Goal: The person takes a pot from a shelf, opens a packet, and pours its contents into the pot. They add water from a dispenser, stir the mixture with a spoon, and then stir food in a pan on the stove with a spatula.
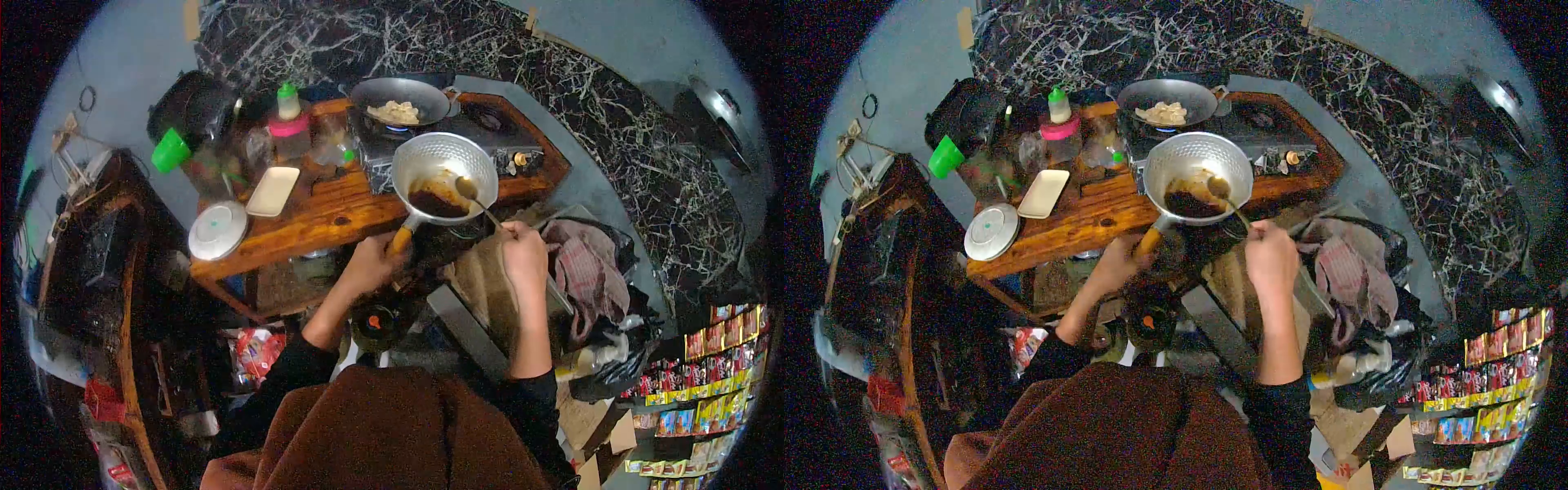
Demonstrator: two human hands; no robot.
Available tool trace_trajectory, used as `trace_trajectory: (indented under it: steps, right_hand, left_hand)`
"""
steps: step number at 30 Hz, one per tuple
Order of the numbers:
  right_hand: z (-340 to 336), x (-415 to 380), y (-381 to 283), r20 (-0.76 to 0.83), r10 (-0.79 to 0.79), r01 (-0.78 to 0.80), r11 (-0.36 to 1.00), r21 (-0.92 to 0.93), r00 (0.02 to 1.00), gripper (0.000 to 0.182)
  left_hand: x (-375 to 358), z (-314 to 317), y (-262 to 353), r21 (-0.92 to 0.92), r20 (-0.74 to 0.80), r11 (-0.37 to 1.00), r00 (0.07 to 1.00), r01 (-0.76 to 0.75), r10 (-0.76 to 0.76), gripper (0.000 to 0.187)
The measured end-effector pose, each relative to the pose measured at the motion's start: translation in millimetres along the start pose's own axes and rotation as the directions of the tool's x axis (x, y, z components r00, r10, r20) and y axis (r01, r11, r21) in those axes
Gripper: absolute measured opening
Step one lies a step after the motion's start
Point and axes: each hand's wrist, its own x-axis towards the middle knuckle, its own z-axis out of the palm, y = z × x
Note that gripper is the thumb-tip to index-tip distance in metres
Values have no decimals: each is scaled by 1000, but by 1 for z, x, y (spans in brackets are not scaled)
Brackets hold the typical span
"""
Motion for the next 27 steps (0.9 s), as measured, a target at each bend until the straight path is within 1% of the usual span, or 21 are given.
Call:
trace_trajectory:
  steps: [1,2,4,5,7,8,10,11,13,14,16,17,18,19,20,21,22,23,24,26,27]
  right_hand:
    - [7,11,-4,45,-4,3,1000,22,999,19]
    - [12,21,-9,87,-13,9,999,46,996,19]
    - [27,38,-22,90,-71,68,997,32,993,18]
    - [43,48,-23,157,-133,131,991,29,979,18]
    - [73,62,-28,292,-210,217,976,9,933,17]
    - [84,64,-34,308,-231,242,970,0,923,18]
    - [111,74,-37,432,-217,258,965,-38,875,25]
    - [121,77,-37,431,-218,258,965,-35,876,25]
    - [136,83,-40,504,-262,312,950,-17,823,29]
    - [141,89,-43,501,-266,314,949,-14,824,29]
    - [146,104,-45,609,-258,350,936,-33,750,30]
    - [151,117,-43,572,-285,382,922,-55,769,35]
    - [161,137,-34,535,-368,442,897,-12,760,33]
    - [156,154,-38,506,-254,347,933,-98,824,27]
    - [168,173,-20,319,-244,235,970,67,916,20]
    - [184,198,-11,176,-131,144,988,-61,976,17]
    - [191,221,-1,162,-57,69,995,-67,985,14]
    - [201,236,8,85,-56,70,981,-181,995,22]
    - [211,249,13,81,-66,80,981,-177,995,22]
    - [233,270,26,197,215,-172,961,-217,957,38]
    - [249,278,38,211,271,-218,945,-243,939,42]
  left_hand:
    - [2,-3,-8,21,-30,998,997,-67,68,36]
    - [3,-9,-13,21,-31,997,997,-70,71,36]
    - [3,-22,-23,80,29,996,999,32,-35,35]
    - [2,-29,-30,81,24,996,999,28,-30,35]
    - [1,-40,-43,102,103,977,974,189,-200,35]
    - [-1,-46,-47,103,101,977,975,188,-198,35]
    - [-7,-57,-52,162,37,975,987,150,-158,35]
    - [-9,-62,-54,165,36,975,987,150,-158,35]
    - [-9,-70,-58,62,10,962,963,268,-269,34]
    - [-9,-73,-66,64,6,962,964,266,-267,34]
    - [-6,-77,-83,96,-27,967,972,234,-233,32]
    - [-5,-80,-87,97,-35,968,973,231,-228,32]
    - [-5,-83,-90,120,-41,961,968,251,-248,32]
    - [-5,-85,-90,142,-49,952,962,273,-268,31]
    - [-4,-89,-87,142,-59,952,962,272,-266,31]
    - [-3,-94,-80,110,-35,932,938,345,-344,31]
    - [-1,-97,-77,79,-9,905,908,417,-418,30]
    - [0,-97,-84,76,-20,907,910,414,-414,30]
    - [-3,-97,-95,80,-25,919,923,385,-385,30]
    - [-8,-98,-109,80,-41,932,935,354,-352,30]
    - [-10,-99,-113,70,-50,929,932,363,-360,30]
